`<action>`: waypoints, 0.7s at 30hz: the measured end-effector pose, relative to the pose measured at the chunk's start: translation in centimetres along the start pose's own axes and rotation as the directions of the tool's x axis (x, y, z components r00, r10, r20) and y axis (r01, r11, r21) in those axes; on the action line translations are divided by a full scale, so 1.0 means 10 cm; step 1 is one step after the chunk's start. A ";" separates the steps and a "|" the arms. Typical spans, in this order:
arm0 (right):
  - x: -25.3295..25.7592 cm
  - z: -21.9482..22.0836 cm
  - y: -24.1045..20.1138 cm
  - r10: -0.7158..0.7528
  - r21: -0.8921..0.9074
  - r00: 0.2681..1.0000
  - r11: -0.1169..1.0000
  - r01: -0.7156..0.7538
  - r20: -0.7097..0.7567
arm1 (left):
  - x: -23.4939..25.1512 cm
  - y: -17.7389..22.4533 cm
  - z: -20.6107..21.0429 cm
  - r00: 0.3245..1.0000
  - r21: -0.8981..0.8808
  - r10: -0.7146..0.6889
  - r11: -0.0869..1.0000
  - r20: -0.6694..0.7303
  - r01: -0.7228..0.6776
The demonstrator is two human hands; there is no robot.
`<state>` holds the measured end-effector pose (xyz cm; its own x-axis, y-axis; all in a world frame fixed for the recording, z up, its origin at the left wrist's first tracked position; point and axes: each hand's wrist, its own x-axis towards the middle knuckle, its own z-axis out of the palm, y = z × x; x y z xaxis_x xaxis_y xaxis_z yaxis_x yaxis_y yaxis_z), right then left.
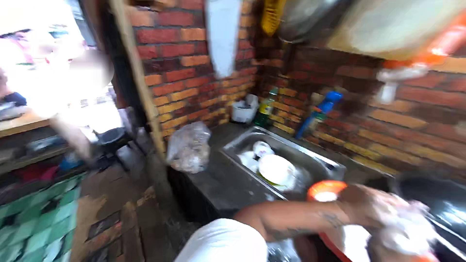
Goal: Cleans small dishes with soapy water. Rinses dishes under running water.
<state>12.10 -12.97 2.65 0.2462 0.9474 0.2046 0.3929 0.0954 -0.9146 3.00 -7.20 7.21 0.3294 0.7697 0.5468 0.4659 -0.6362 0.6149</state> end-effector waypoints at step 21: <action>0.76 -0.05 0.47 -0.186 0.141 0.968 0.967 0.210 -0.169 | 0.27 -0.61 0.68 0.973 -0.382 -0.230 0.898 0.012 0.217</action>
<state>16.27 -5.51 0.05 0.3148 0.8478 0.4267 0.3067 0.3346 -0.8911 6.62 -0.92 1.11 0.2229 0.8961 0.3837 0.1765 -0.4243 0.8882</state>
